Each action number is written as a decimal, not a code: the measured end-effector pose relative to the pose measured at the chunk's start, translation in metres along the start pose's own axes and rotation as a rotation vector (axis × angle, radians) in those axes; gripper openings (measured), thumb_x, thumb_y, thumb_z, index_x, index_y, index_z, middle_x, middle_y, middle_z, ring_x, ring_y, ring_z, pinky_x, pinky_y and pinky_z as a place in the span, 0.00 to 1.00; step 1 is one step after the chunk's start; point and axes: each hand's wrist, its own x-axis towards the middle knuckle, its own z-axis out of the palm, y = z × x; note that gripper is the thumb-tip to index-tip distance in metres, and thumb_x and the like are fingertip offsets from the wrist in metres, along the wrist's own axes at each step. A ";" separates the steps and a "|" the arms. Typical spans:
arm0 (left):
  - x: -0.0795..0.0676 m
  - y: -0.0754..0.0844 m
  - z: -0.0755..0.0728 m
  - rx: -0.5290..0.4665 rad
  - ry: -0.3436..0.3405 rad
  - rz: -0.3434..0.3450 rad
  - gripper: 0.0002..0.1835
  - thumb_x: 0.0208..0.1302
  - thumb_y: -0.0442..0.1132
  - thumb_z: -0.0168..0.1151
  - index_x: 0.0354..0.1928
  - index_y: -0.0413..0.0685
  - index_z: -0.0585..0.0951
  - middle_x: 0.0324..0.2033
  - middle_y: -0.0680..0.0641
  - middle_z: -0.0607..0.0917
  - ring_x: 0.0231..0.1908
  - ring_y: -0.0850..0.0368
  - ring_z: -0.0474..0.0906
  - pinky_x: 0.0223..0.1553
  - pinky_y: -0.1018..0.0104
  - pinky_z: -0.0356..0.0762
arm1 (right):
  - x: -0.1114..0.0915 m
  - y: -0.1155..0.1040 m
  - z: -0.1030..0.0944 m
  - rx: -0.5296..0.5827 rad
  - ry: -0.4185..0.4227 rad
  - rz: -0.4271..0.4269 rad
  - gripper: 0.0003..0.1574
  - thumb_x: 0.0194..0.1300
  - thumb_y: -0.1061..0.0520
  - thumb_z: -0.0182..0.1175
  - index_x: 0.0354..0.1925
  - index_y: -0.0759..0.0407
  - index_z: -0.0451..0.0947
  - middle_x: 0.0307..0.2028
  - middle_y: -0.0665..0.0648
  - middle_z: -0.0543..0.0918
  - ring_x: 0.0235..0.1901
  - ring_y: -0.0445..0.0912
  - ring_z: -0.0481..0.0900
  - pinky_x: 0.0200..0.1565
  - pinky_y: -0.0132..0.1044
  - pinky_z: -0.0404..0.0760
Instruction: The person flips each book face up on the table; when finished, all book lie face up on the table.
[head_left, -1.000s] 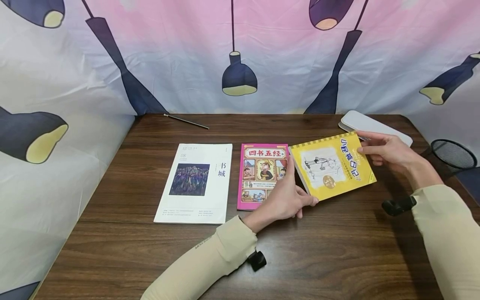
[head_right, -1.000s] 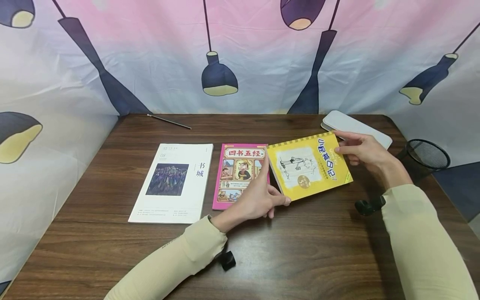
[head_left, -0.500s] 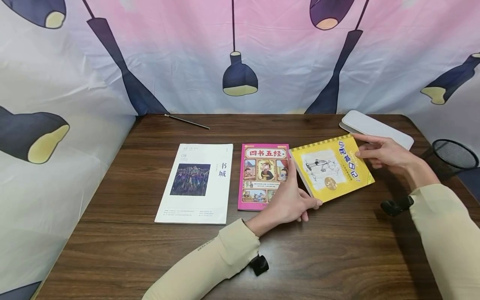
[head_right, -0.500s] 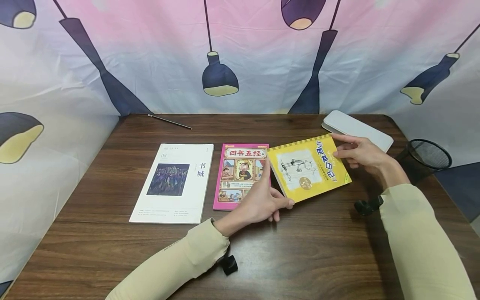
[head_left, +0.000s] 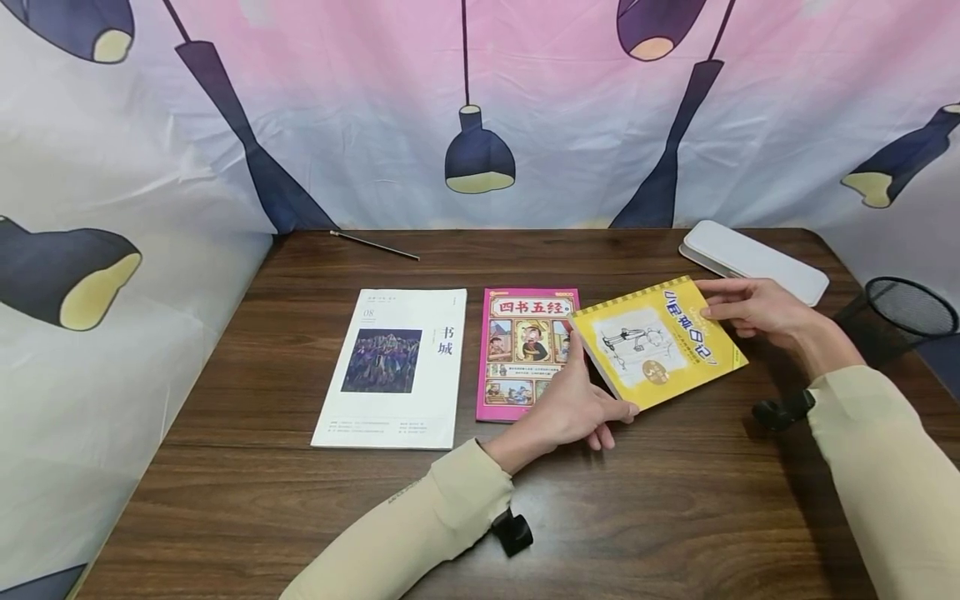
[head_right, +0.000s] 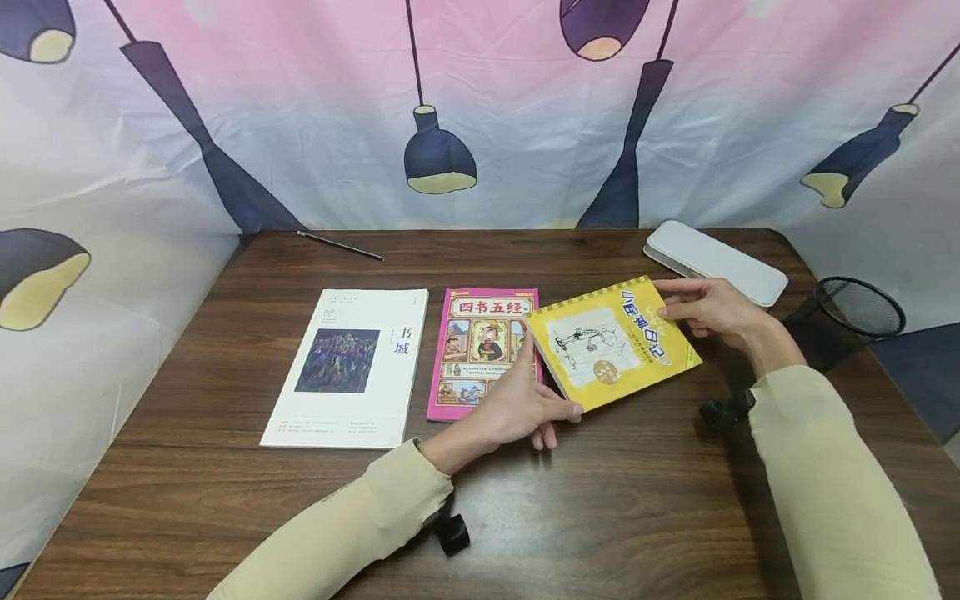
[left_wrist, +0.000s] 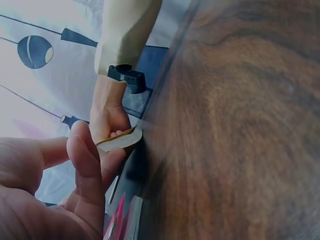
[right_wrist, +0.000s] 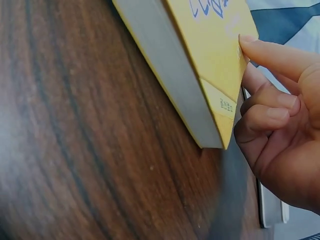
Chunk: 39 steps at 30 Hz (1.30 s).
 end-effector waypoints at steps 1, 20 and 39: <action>-0.001 0.000 -0.001 -0.013 -0.006 0.001 0.74 0.64 0.32 0.75 0.81 0.72 0.20 0.25 0.45 0.91 0.11 0.56 0.79 0.12 0.64 0.77 | 0.001 0.000 0.001 -0.010 0.000 0.004 0.46 0.75 0.55 0.66 0.82 0.61 0.59 0.39 0.33 0.86 0.19 0.40 0.63 0.27 0.31 0.68; 0.000 -0.001 -0.017 -0.060 -0.082 -0.040 0.48 0.69 0.34 0.72 0.79 0.58 0.50 0.31 0.38 0.92 0.11 0.56 0.78 0.12 0.66 0.76 | 0.008 0.002 0.006 -0.040 0.035 0.030 0.48 0.71 0.47 0.70 0.79 0.65 0.64 0.38 0.31 0.87 0.18 0.40 0.62 0.27 0.33 0.68; 0.009 0.016 -0.046 0.286 0.096 -0.027 0.48 0.75 0.44 0.66 0.86 0.46 0.49 0.28 0.47 0.86 0.13 0.61 0.74 0.13 0.71 0.64 | -0.003 -0.008 0.009 -0.244 0.215 -0.020 0.37 0.71 0.45 0.70 0.71 0.59 0.77 0.55 0.53 0.86 0.37 0.45 0.77 0.32 0.36 0.76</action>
